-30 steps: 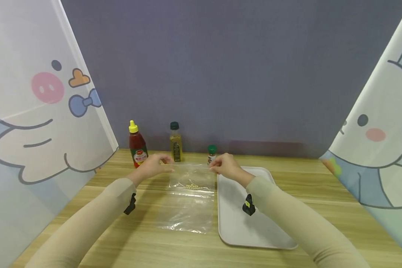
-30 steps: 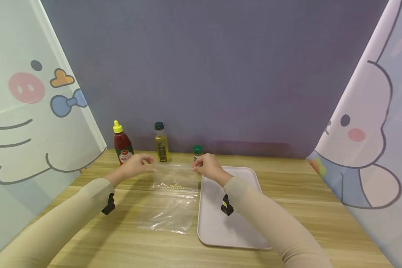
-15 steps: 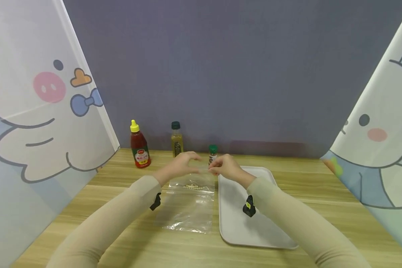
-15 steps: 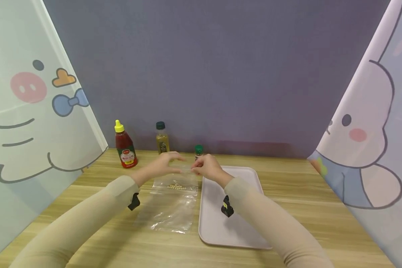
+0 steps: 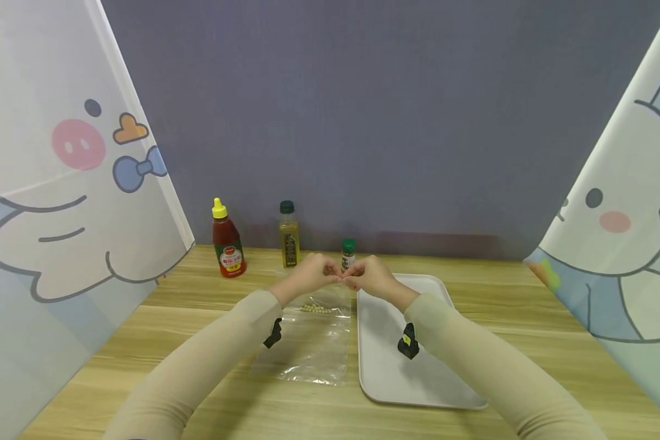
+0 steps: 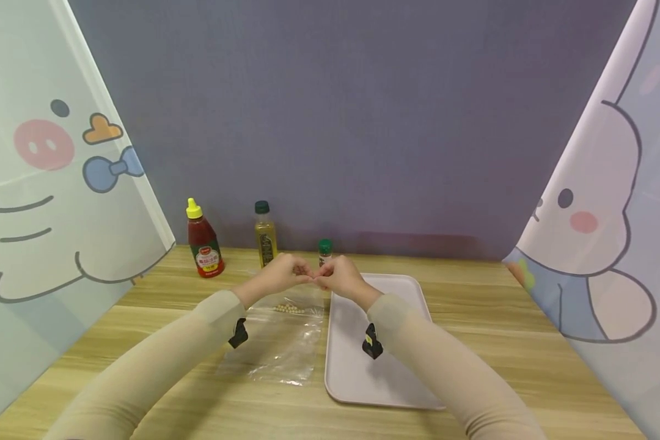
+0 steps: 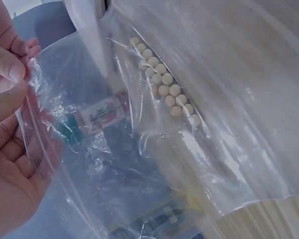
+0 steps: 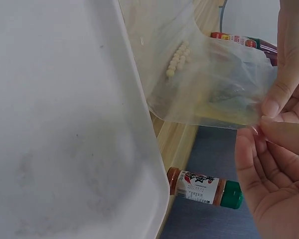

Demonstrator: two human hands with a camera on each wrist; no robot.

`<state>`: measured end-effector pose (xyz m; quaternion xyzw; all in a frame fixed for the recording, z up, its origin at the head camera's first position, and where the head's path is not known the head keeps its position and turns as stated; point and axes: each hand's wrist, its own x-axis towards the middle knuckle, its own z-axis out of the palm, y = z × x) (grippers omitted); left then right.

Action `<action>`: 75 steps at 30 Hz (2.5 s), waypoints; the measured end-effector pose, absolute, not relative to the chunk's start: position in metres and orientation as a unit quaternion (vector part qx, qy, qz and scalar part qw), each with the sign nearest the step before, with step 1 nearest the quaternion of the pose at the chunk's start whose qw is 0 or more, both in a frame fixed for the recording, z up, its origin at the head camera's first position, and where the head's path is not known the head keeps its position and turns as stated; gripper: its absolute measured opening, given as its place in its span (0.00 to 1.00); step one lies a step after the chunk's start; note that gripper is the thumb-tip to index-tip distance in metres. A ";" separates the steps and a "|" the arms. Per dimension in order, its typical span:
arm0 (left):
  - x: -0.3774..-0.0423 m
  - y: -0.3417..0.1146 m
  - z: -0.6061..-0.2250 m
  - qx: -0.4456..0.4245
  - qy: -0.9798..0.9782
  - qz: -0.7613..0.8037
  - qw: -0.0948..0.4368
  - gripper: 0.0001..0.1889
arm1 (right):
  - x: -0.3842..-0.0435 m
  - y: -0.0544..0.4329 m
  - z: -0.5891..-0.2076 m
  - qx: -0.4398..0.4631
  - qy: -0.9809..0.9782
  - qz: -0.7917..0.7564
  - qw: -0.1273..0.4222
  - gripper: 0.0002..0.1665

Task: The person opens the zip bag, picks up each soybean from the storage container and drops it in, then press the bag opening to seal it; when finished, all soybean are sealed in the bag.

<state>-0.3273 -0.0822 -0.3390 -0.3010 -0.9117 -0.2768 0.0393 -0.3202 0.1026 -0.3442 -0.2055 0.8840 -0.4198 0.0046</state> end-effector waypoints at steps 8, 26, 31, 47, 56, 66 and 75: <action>-0.324 -0.085 -0.344 -0.311 -0.918 -0.240 0.051 0.03 | -0.316 0.099 -0.345 -0.199 0.889 -0.411 0.018 0.05; -0.328 -0.105 -0.346 -0.298 -0.925 -0.222 0.072 0.04 | -0.318 0.104 -0.348 -0.155 0.878 -0.451 0.021 0.05; -0.329 -0.114 -0.347 -0.281 -0.928 -0.237 0.063 0.04 | -0.319 0.105 -0.350 -0.159 0.877 -0.453 0.023 0.05; -0.331 -0.145 -0.350 -0.256 -0.929 -0.261 0.062 0.04 | -0.317 0.108 -0.348 -0.145 0.874 -0.463 0.036 0.05; -0.330 -0.161 -0.350 -0.270 -0.925 -0.258 0.065 0.04 | -0.318 0.108 -0.350 -0.152 0.876 -0.456 0.035 0.05; -0.327 -0.174 -0.346 -0.261 -0.941 -0.206 0.069 0.05 | -0.321 0.114 -0.353 -0.161 0.873 -0.458 0.042 0.05; -0.325 -0.186 -0.348 -0.248 -0.947 -0.190 0.079 0.04 | -0.321 0.115 -0.355 -0.161 0.871 -0.462 0.043 0.05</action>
